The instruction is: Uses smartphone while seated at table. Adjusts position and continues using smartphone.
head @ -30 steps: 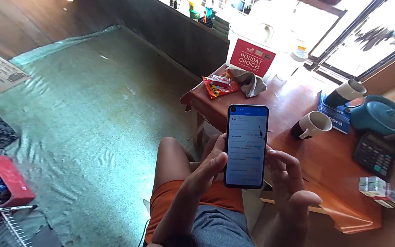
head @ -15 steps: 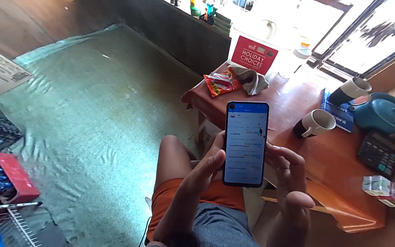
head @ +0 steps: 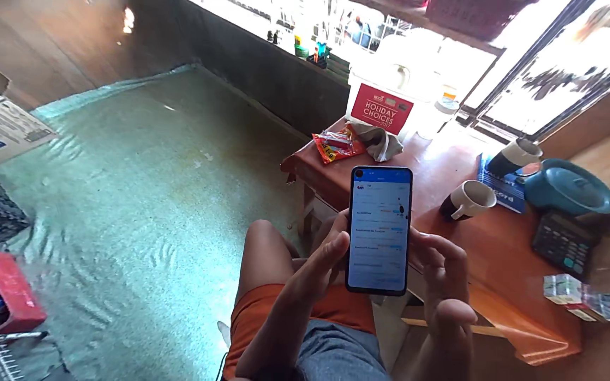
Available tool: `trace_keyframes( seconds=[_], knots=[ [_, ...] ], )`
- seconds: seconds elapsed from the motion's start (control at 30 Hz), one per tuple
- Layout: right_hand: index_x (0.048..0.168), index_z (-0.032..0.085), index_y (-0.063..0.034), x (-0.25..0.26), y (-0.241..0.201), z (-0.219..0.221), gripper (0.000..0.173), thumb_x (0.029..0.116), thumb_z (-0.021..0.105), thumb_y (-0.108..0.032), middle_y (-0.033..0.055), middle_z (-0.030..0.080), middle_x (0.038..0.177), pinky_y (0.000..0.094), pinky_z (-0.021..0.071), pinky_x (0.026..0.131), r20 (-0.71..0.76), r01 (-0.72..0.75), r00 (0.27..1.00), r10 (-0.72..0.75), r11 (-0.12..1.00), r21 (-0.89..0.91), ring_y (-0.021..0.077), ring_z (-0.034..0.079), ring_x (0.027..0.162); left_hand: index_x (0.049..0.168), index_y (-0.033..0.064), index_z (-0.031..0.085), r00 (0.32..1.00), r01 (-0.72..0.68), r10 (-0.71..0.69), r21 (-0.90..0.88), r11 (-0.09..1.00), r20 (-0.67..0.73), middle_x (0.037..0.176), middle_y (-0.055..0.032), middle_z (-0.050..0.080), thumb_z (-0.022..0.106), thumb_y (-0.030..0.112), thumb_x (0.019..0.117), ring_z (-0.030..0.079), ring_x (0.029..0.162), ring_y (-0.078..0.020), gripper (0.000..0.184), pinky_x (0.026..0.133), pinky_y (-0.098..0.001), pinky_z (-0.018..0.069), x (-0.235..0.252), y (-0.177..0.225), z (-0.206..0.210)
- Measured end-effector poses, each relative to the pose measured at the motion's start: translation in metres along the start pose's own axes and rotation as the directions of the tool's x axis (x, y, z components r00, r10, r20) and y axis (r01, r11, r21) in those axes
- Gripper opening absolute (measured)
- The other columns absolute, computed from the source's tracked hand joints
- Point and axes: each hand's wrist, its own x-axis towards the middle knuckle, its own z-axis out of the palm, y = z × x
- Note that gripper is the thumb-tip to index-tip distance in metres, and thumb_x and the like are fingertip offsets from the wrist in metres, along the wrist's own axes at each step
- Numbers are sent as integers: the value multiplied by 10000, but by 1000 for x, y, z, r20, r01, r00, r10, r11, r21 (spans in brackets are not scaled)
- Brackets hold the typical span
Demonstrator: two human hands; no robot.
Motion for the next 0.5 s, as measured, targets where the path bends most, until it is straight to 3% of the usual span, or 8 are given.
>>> trace_keyframes(
  seconds=[0.3, 0.5],
  knots=[
    [1441, 457, -362, 1, 12, 5, 612, 974, 343, -740, -138, 547, 1459, 317, 434, 1136, 37, -12, 999, 11, 1000, 14, 87, 503, 1363, 1487, 161, 361, 998, 30, -28, 38, 999, -48, 1264, 25, 652, 593, 745, 855, 646, 1133, -88, 891, 982, -313, 544, -3, -3, -10],
    [1450, 450, -378, 0, 11, 4, 610, 972, 345, -742, -151, 531, 1473, 319, 428, 1144, 43, -4, 999, 4, 1000, 11, 84, 494, 1372, 1511, 146, 302, 1000, 17, -17, 12, 1000, -7, 1304, 18, 622, 607, 718, 867, 622, 1173, -90, 914, 1014, -319, 523, -4, -3, -11]
  ],
)
